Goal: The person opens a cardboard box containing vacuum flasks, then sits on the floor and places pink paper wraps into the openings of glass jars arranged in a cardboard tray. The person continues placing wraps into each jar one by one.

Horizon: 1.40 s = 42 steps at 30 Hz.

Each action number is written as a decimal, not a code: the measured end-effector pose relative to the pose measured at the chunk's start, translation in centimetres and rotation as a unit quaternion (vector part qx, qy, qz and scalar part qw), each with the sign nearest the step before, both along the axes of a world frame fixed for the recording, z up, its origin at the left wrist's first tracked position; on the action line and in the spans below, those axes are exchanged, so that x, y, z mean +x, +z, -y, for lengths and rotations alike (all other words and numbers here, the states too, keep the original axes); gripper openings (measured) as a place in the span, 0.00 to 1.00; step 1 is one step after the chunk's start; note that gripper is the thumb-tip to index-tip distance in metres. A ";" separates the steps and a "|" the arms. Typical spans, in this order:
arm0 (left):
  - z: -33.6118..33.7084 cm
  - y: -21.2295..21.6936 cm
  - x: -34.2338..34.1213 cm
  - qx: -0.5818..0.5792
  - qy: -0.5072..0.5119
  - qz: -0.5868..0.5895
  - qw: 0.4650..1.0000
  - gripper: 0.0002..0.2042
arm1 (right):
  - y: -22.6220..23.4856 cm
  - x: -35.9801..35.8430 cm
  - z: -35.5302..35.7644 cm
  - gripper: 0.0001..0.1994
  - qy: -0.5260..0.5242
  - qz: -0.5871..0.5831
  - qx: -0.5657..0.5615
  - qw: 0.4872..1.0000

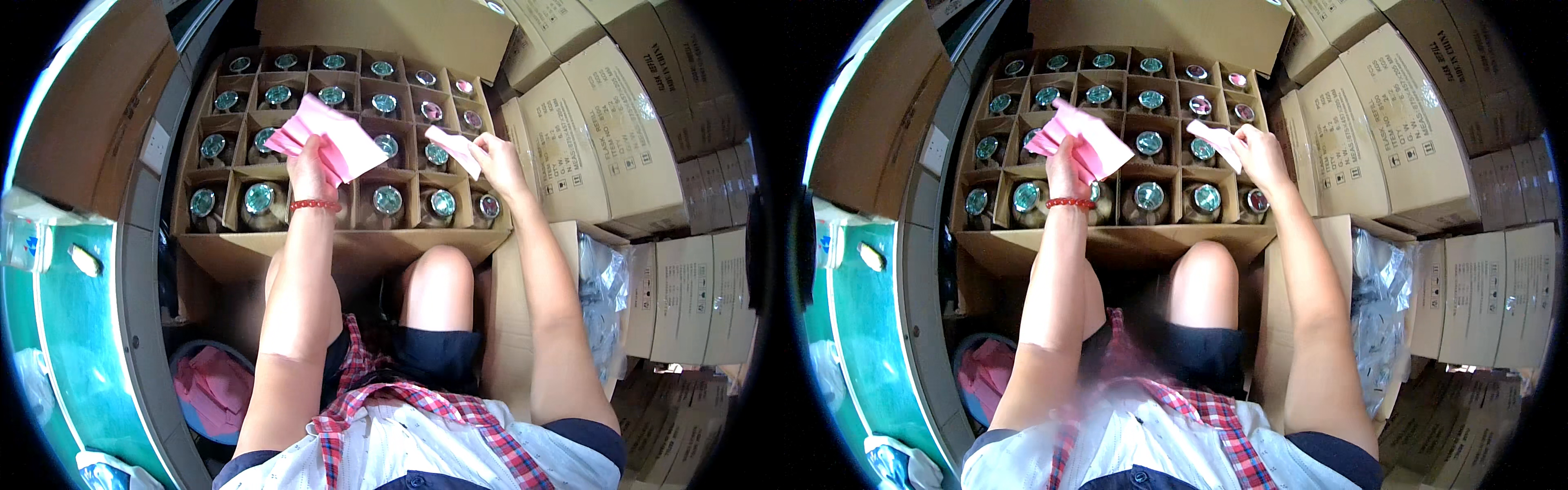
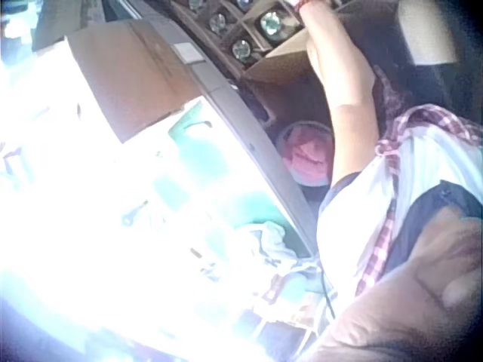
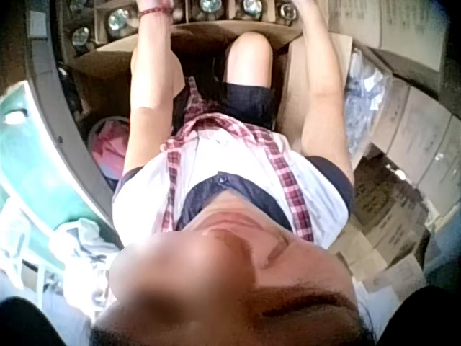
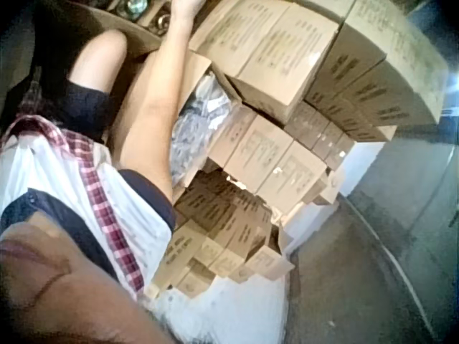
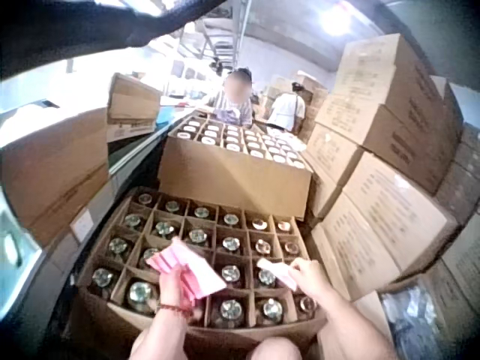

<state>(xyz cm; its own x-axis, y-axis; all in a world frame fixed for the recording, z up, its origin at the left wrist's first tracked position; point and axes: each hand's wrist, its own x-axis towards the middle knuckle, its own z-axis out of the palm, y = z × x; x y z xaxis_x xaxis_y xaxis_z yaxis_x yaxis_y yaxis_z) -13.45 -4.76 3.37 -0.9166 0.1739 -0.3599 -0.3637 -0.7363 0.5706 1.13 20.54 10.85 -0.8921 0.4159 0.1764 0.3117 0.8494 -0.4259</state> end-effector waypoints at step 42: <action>2.6 1.5 10.2 0.088 -0.071 -0.037 0.993 0.18 | -10.6 1.1 -7.2 0.16 0.006 0.181 0.186 0.966</action>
